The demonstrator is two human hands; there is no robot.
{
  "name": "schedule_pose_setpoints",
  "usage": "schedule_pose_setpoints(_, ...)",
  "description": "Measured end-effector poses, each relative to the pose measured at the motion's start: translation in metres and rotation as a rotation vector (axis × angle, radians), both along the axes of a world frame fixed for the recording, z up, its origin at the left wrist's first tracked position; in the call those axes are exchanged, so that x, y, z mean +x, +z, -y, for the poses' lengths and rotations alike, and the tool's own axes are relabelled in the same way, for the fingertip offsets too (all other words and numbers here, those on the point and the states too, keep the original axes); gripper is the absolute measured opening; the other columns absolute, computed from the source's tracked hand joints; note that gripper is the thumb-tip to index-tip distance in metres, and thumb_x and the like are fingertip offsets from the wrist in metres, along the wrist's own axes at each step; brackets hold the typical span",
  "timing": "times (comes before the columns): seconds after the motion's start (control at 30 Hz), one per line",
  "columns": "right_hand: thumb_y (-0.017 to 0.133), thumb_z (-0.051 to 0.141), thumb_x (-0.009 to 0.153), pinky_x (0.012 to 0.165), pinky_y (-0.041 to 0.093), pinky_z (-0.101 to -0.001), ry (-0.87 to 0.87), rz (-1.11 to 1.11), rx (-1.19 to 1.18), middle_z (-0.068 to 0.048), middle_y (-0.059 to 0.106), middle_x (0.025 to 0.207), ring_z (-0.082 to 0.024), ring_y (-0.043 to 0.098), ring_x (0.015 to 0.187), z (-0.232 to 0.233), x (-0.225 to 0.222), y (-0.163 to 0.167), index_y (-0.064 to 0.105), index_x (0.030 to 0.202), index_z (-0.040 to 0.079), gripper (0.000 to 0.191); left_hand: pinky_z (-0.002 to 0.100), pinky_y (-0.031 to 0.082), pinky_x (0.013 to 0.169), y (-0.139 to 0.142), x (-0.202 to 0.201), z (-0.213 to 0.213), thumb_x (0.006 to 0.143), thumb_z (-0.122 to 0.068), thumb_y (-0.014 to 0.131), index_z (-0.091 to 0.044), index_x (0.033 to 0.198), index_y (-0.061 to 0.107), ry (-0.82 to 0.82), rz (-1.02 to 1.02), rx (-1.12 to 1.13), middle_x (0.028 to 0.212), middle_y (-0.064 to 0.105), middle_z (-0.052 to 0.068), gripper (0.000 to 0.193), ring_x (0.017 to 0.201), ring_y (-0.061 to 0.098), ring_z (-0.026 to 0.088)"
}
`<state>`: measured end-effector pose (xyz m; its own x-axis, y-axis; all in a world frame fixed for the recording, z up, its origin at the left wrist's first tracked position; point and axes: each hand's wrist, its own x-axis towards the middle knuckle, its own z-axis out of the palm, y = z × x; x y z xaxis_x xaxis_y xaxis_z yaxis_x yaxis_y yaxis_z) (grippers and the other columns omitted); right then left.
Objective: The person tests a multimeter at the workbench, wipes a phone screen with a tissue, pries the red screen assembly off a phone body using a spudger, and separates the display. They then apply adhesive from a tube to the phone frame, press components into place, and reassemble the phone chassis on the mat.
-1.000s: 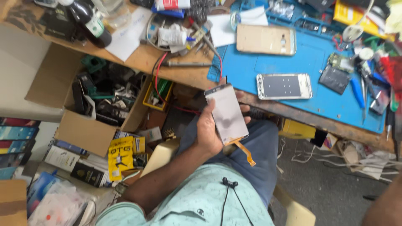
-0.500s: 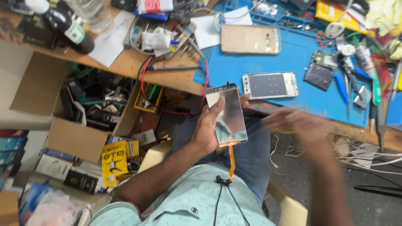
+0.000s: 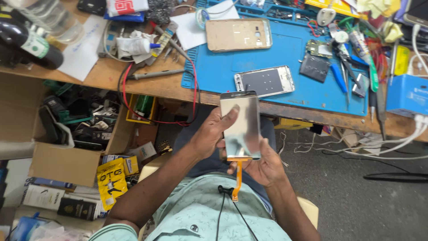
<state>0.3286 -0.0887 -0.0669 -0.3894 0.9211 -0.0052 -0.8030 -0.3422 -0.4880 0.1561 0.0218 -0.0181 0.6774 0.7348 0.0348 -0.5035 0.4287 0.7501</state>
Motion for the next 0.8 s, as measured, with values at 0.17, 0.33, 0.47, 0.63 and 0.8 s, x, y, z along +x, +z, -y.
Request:
schedule_pose_setpoints(0.17, 0.066, 0.051, 0.104, 0.091, 0.061, -0.0546, -0.584, 0.023, 0.251, -0.030, 0.052, 0.142, -0.043, 0.061, 0.121, 0.002, 0.074, 0.020, 0.036, 0.160, 0.002, 0.080, 0.046, 0.041, 0.115, 0.015, -0.021, -0.017, 0.086, -0.037, 0.085, -0.003, 0.160, 0.029, 0.500, -0.801, 1.031, 0.146, 0.054, 0.018, 0.099, 0.131, 0.052, 0.032)
schedule_pose_setpoints(0.33, 0.060, 0.049, 0.106, 0.112, 0.049, -0.0486, -0.812, -0.027, 0.340, -0.016, 0.048, 0.149, -0.030, 0.056, 0.132, -0.023, 0.131, 0.049, 0.038, 0.154, 0.011, 0.065, 0.050, 0.035, 0.113, 0.011, -0.009, -0.052, 0.076, -0.035, 0.091, -0.002, 0.161, 0.018, 0.552, -0.987, 1.293, 0.149, 0.049, 0.022, 0.118, 0.130, 0.047, 0.040)
schedule_pose_setpoints(0.47, 0.063, 0.045, 0.108, 0.117, 0.043, -0.0464, -0.886, 0.050, 0.344, -0.012, 0.045, 0.157, -0.028, 0.053, 0.136, -0.028, 0.135, 0.046, 0.038, 0.161, 0.012, 0.068, 0.050, 0.038, 0.101, 0.008, 0.008, -0.069, 0.071, -0.037, 0.095, -0.006, 0.161, 0.020, 0.409, -1.125, 1.245, 0.131, 0.058, 0.016, 0.121, 0.121, 0.052, 0.035)
schedule_pose_setpoints(0.63, 0.067, 0.044, 0.105, 0.122, 0.046, -0.0511, -0.912, 0.137, 0.312, -0.013, 0.045, 0.164, -0.028, 0.052, 0.147, -0.026, 0.126, 0.038, 0.038, 0.160, 0.017, 0.068, 0.050, 0.038, 0.101, 0.010, 0.010, -0.076, 0.068, -0.032, 0.096, -0.007, 0.161, 0.017, 0.423, -1.052, 1.237, 0.128, 0.064, 0.010, 0.125, 0.119, 0.054, 0.032)
schedule_pose_setpoints(0.8, 0.072, 0.039, 0.106, 0.118, 0.050, -0.0503, -0.969, 0.251, 0.337, -0.017, 0.045, 0.160, -0.030, 0.053, 0.146, -0.026, 0.121, 0.041, 0.037, 0.161, 0.015, 0.069, 0.048, 0.048, 0.107, 0.016, -0.002, -0.101, 0.077, -0.024, 0.095, -0.011, 0.165, 0.012, 0.401, -0.791, 1.209, 0.133, 0.064, 0.011, 0.121, 0.128, 0.060, 0.029)
